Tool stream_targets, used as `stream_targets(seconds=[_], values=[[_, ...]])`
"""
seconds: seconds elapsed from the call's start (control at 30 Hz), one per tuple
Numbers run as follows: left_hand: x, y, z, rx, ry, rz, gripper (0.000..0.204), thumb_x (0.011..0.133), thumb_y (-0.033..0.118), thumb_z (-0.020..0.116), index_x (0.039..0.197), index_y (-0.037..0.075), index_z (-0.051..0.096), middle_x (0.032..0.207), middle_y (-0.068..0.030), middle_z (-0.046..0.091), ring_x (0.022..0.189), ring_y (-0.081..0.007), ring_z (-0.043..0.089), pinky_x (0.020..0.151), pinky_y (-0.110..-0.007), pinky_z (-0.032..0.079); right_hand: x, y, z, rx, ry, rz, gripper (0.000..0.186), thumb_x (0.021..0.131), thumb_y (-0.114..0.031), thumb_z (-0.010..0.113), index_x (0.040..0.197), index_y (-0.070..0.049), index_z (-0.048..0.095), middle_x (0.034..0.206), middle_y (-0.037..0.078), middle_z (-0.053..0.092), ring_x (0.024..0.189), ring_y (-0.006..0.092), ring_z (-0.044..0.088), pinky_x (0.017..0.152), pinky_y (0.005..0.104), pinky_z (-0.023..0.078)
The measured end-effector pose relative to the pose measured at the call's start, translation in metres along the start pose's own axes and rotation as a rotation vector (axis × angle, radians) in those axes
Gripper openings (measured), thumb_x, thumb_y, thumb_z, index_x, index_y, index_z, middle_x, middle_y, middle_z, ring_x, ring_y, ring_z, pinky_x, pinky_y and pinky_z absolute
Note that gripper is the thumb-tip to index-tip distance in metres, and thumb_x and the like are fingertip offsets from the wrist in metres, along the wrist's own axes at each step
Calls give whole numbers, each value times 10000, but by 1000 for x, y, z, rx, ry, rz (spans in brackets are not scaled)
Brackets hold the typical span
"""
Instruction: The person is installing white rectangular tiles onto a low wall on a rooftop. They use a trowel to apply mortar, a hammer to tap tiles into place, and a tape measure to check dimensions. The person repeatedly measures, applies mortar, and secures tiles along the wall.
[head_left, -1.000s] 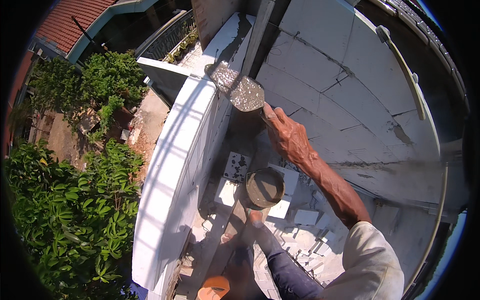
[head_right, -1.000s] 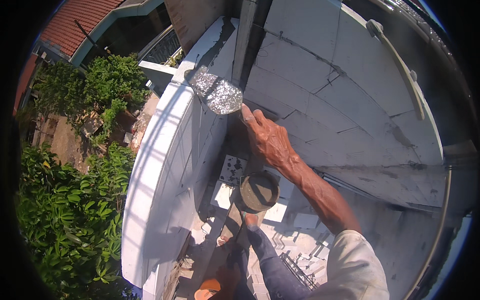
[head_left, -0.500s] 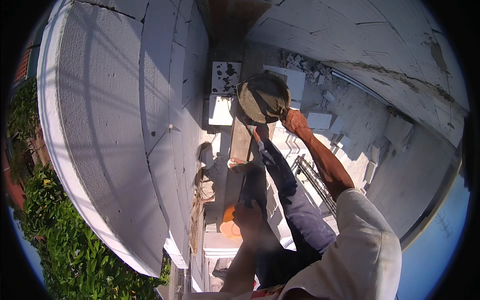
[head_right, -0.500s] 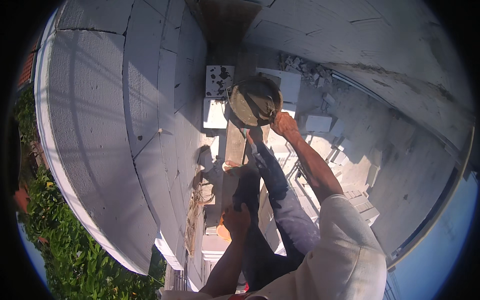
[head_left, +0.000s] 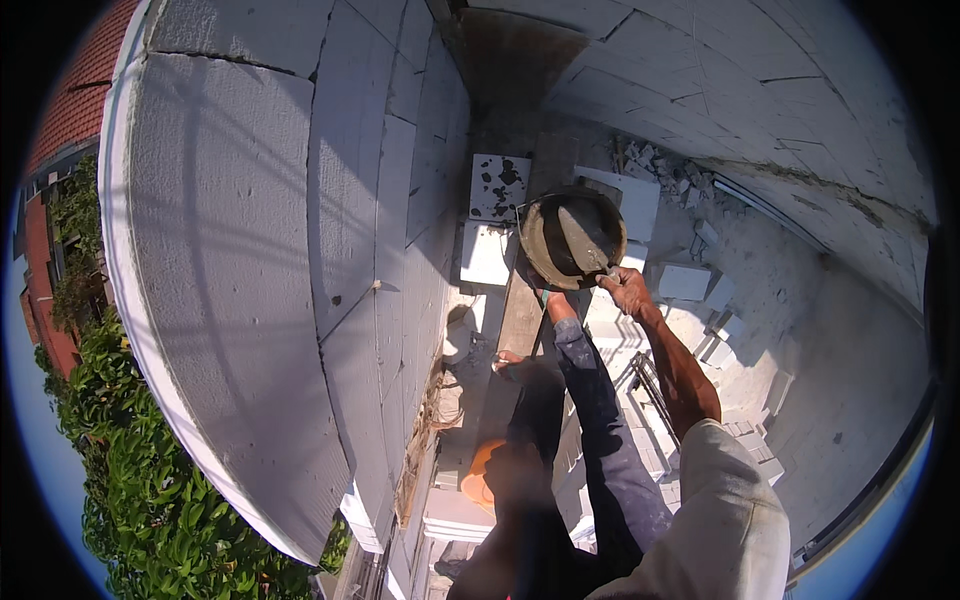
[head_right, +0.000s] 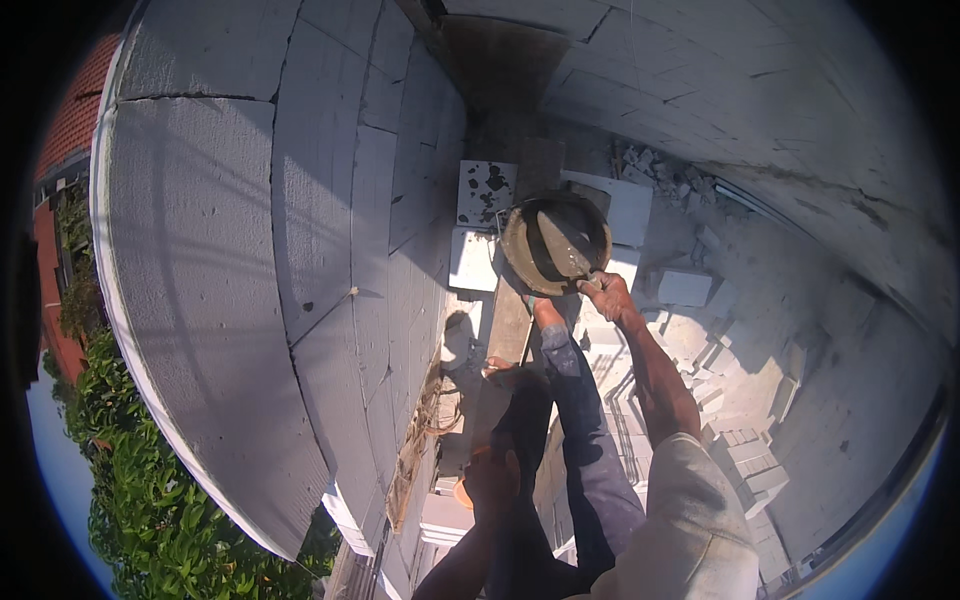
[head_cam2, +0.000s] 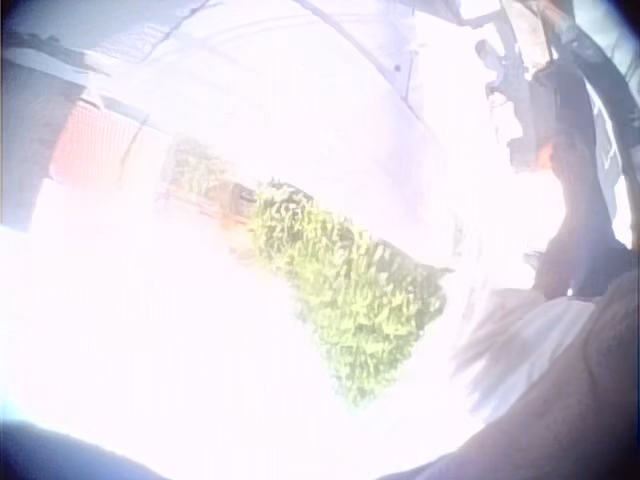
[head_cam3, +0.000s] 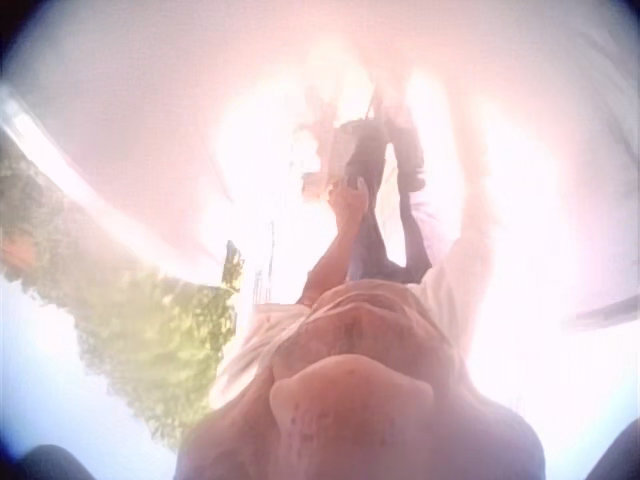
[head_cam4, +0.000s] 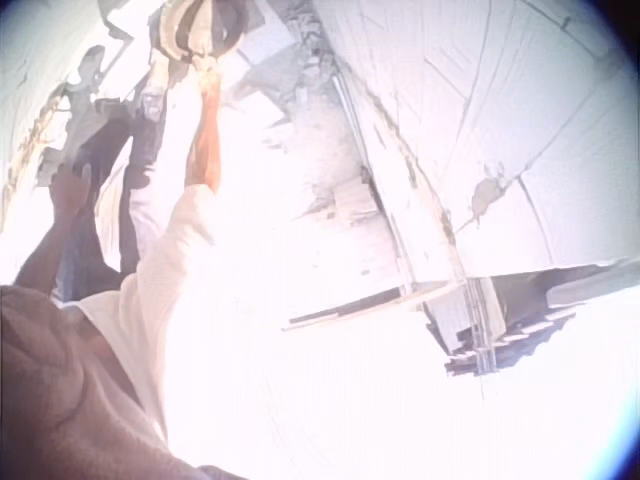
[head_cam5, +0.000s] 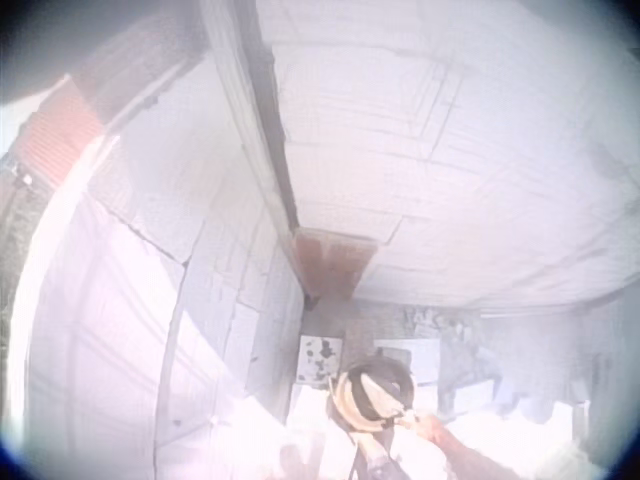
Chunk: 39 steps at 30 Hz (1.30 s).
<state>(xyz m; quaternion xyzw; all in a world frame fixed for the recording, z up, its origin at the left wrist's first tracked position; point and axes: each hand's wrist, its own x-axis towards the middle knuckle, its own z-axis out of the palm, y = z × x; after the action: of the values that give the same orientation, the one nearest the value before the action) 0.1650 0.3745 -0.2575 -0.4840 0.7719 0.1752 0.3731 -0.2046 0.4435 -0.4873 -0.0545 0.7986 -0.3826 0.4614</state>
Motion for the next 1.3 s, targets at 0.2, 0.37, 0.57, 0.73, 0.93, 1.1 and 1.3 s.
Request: stream_targets(seconds=[0.2, 0.37, 0.57, 0.73, 0.93, 1.1, 1.3], values=[[5, -6, -6, -87, 34, 41, 420, 937, 459, 624, 1193, 132, 685, 1031, -203, 709, 952, -424, 703, 805, -588, 551, -23, -175, -5, 254, -180, -196, 228, 989, -184, 674, 1148, -28, 720, 870, -7, 681, 795, 67, 597, 723, 287, 499], [5, -10, 10, -147, -59, -47, 601, 915, 577, 603, 1209, 62, 699, 1139, -221, 697, 1052, -427, 681, 869, -579, 544, -26, -406, 7, 344, -117, -744, 319, 985, -204, 593, 1219, 2, 660, 753, -26, 534, 643, 63, 480, 576, 261, 401], [-4, 4, 13, -91, 14, -198, 626, 902, 604, 617, 1228, 74, 693, 1177, -212, 691, 1118, -406, 668, 939, -580, 504, 12, -574, 29, -33, 443, -1411, 289, 891, -12, 685, 1161, 44, 601, 797, 158, 591, 748, 331, 639, 652, 428, 531], [-11, 2, -5, -236, -16, -186, 630, 900, 596, 626, 1240, 68, 680, 1192, -198, 683, 1154, -407, 646, 944, -571, 496, -13, -554, 47, -415, 498, -1415, 488, 799, 47, 728, 1272, 6, 616, 839, 120, 573, 772, 302, 644, 656, 400, 567], [-17, -6, 1, -210, 136, -89, 545, 897, 534, 653, 1163, 59, 678, 1149, -202, 679, 1073, -415, 654, 841, -595, 517, -100, -482, 22, -638, 308, -1444, 632, 788, 52, 728, 1402, -29, 602, 868, 70, 572, 769, 208, 608, 649, 356, 562], [-14, -7, -17, -384, 270, 114, 522, 916, 493, 655, 1182, 45, 674, 1149, -204, 676, 1029, -430, 659, 847, -605, 520, -149, -421, 17, -512, 29, -1353, 515, 757, 24, 747, 1262, 50, 649, 844, 100, 566, 729, 246, 604, 626, 374, 546], [-4, 10, -43, -238, -19, -104, 565, 920, 478, 658, 1219, -1, 675, 1182, -231, 683, 1109, -449, 656, 914, -586, 528, -145, -252, 21, -484, 56, -806, 135, 828, -75, 680, 922, 8, 631, 851, 200, 626, 811, 383, 651, 660, 487, 540]])
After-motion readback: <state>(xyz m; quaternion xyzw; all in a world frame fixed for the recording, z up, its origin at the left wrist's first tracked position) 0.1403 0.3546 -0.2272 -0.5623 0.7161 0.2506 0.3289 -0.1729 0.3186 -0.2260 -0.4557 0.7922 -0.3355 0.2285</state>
